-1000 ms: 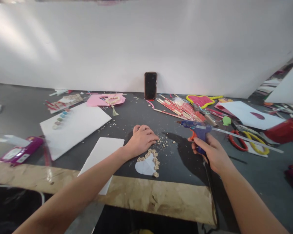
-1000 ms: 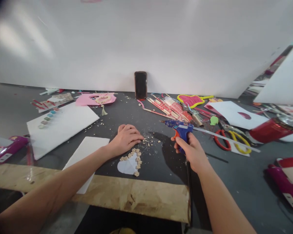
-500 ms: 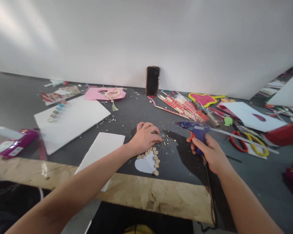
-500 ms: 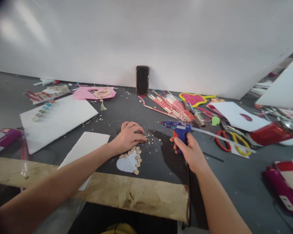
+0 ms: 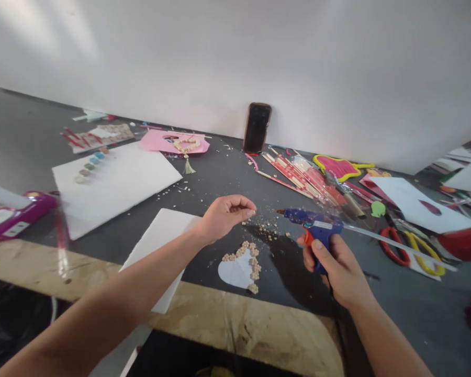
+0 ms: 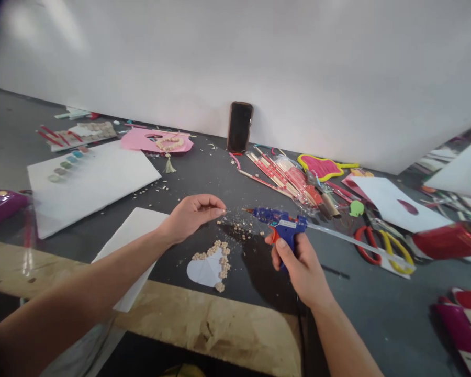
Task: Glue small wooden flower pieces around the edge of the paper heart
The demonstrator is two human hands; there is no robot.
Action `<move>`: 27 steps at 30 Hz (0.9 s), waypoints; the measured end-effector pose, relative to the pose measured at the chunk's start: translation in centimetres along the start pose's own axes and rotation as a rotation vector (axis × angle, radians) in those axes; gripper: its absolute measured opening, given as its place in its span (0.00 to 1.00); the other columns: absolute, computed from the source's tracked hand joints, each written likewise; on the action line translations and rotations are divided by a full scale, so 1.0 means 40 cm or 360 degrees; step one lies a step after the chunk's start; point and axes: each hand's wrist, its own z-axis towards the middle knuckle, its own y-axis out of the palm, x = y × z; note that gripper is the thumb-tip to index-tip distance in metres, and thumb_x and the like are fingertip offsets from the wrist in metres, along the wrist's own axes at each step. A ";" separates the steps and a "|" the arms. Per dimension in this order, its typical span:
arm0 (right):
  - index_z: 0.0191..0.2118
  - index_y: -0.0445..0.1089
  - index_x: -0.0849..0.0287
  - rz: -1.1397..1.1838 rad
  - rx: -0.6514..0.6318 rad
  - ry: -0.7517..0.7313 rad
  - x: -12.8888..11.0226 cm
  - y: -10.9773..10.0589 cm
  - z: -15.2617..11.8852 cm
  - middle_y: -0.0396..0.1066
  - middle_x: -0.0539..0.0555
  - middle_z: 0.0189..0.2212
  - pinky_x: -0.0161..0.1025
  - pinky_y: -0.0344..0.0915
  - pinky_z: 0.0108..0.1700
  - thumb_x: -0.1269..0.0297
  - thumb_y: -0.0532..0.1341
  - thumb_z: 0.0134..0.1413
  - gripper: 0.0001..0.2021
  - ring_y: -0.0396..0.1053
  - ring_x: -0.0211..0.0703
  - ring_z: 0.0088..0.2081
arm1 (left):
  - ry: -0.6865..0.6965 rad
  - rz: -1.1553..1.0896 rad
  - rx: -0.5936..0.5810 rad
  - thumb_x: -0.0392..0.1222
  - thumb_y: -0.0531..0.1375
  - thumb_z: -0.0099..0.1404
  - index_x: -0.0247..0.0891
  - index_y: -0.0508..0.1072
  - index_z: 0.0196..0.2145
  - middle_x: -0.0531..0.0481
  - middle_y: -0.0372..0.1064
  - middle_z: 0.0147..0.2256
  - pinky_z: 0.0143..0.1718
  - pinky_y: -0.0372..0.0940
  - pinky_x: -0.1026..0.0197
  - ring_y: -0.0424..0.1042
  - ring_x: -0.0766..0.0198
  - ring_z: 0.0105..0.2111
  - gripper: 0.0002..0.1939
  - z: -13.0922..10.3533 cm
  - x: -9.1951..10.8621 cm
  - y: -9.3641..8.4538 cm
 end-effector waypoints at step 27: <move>0.36 0.61 0.58 -0.0250 -0.0216 -0.0178 -0.017 0.039 -0.003 0.61 0.48 0.21 0.35 0.58 0.28 0.57 0.52 0.63 0.10 0.59 0.36 0.23 | -0.0250 -0.0517 -0.0099 0.37 0.65 0.54 0.36 0.75 0.29 0.56 0.68 0.23 0.28 0.56 0.67 0.63 0.73 0.24 0.03 -0.006 0.006 0.010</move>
